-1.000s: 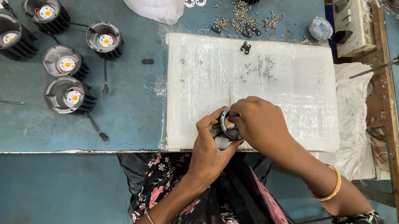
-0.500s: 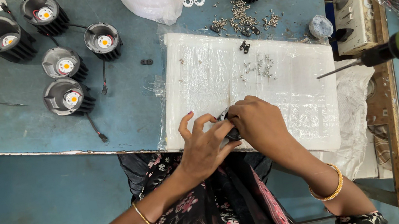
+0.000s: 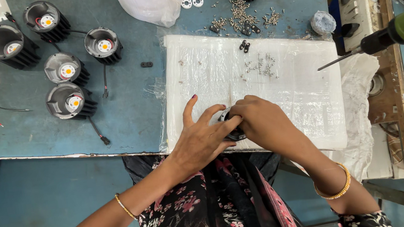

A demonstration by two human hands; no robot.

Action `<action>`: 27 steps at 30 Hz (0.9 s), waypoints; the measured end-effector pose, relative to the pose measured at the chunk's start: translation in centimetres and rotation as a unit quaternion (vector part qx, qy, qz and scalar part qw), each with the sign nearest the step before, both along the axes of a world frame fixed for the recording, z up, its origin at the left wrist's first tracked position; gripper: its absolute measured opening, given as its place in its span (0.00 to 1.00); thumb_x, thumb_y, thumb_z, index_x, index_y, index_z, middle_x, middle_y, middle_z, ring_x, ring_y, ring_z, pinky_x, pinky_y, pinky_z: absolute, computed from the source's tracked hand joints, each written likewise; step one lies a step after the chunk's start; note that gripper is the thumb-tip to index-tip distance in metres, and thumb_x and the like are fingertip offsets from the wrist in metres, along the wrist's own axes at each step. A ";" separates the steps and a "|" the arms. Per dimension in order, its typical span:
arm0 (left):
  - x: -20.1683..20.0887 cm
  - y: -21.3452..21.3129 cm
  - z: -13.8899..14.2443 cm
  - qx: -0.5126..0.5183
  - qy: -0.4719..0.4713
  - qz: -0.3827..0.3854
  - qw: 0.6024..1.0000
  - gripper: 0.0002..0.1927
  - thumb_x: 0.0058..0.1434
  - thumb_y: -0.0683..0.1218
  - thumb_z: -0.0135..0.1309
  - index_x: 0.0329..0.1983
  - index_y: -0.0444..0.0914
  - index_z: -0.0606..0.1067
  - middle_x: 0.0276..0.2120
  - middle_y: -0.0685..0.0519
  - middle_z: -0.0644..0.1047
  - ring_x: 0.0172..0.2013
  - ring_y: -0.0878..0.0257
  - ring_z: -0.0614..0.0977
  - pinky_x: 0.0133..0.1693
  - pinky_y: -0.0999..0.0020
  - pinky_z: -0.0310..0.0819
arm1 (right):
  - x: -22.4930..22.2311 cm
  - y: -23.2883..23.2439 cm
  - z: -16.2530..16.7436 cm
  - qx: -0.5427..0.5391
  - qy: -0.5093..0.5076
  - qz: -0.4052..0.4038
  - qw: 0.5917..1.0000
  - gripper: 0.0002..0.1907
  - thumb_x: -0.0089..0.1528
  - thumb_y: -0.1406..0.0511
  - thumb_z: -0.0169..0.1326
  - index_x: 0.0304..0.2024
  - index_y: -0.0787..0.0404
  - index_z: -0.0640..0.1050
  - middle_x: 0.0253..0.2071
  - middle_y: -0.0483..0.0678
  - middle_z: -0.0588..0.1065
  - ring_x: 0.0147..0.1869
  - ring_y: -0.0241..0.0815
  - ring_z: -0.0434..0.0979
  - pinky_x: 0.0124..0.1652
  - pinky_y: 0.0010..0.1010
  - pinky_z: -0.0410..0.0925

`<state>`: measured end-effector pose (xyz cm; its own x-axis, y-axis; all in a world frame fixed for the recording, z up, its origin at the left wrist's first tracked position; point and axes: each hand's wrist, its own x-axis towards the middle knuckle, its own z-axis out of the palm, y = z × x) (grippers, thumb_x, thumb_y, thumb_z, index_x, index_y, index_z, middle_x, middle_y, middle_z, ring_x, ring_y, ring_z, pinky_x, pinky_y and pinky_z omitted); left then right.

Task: The person assembles LED downlight fixtures at a workbench. They use an electric screwdriver to drive screws into black finned heat-sink housings, place LED modules and wires into the housings, and pick small screws from the table one at a time while working through a row of partially assembled fixtures.

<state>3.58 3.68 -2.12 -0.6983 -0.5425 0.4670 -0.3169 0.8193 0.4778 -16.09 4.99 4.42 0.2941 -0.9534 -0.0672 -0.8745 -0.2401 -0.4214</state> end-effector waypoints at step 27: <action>0.4 -1.6 4.7 0.385 0.019 0.097 0.918 0.49 0.47 0.50 0.73 0.67 0.42 0.55 0.41 0.46 0.85 0.54 0.49 0.83 0.57 0.56 0.74 | -0.8 8.9 -7.6 0.169 -0.478 -0.191 0.840 0.21 0.62 0.70 0.54 0.59 0.66 0.72 0.47 0.49 0.79 0.50 0.38 0.80 0.52 0.30 0.74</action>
<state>4.00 2.05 2.60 -0.5443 -0.8345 -0.0855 -0.3930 0.1637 0.9048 -16.89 13.87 -3.22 0.0443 -0.9644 -0.2607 -0.0824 0.2565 -0.9630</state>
